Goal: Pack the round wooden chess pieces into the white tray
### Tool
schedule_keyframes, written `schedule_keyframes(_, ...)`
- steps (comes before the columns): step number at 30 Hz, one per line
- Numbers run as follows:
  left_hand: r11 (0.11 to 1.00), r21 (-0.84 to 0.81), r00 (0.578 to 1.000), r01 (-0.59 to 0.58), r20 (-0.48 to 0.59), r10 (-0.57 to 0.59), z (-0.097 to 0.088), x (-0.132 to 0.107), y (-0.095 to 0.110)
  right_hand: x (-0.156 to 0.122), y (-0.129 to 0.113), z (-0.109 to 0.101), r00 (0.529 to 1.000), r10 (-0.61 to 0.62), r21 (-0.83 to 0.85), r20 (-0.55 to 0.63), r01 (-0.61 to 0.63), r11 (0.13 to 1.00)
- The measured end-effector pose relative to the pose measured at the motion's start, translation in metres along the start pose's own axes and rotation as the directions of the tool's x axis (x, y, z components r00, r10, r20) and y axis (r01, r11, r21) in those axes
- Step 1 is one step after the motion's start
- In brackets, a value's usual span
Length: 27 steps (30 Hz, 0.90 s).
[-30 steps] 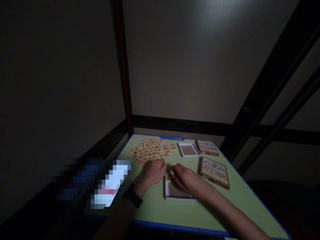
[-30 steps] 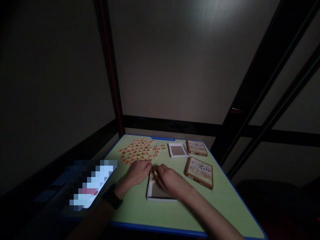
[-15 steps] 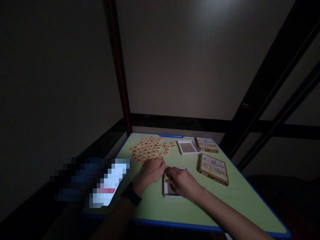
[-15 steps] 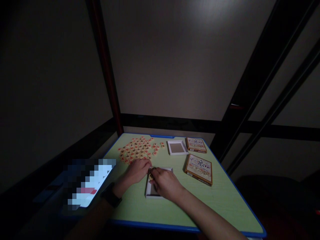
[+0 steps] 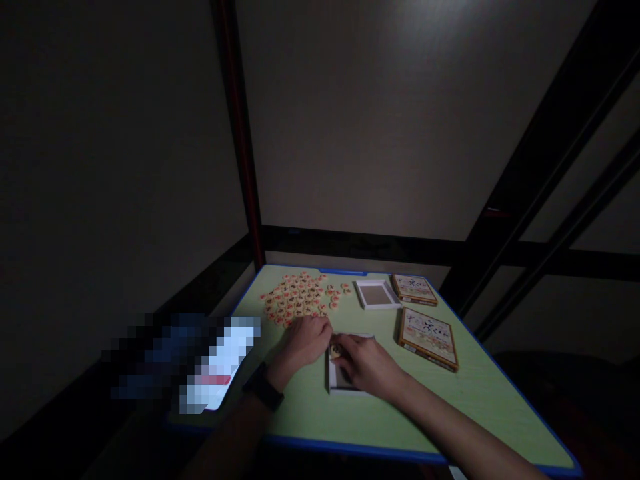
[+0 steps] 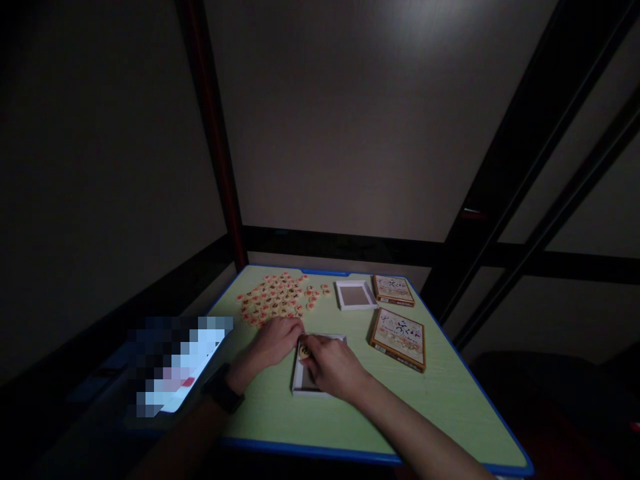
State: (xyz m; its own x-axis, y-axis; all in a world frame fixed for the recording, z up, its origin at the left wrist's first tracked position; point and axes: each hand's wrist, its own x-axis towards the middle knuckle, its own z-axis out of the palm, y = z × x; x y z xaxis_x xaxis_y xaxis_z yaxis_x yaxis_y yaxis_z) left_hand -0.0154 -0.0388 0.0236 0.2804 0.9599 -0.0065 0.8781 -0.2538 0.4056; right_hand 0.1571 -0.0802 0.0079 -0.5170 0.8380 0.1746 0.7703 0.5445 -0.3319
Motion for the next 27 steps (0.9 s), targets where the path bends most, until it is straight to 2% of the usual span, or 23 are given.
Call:
schedule_keyframes(14, 1.000, 0.000, 1.000, -0.023, -0.014, 0.023, 0.002, 0.000, -0.002, 0.000, -0.002, -0.002, 0.999, 0.032, 0.019, 0.002, -0.032, 0.999)
schedule_keyframes(20, 1.000, 0.010, 1.000, -0.023, -0.005, 0.023, -0.002, -0.001, 0.001, -0.001, -0.005, -0.009, 1.000, 0.016, 0.087, -0.006, -0.015, 0.996)
schedule_keyframes(23, 1.000, 0.009, 1.000, -0.018, 0.000, 0.018, -0.004, -0.002, 0.003, -0.001, -0.003, -0.014, 0.998, 0.001, 0.134, -0.068, 0.008, 0.991)
schedule_keyframes(27, 1.000, 0.001, 1.000, -0.022, -0.014, 0.022, -0.005, -0.003, 0.004, 0.000, 0.005, -0.018, 0.972, 0.045, 0.241, -0.229, 0.012, 0.970)
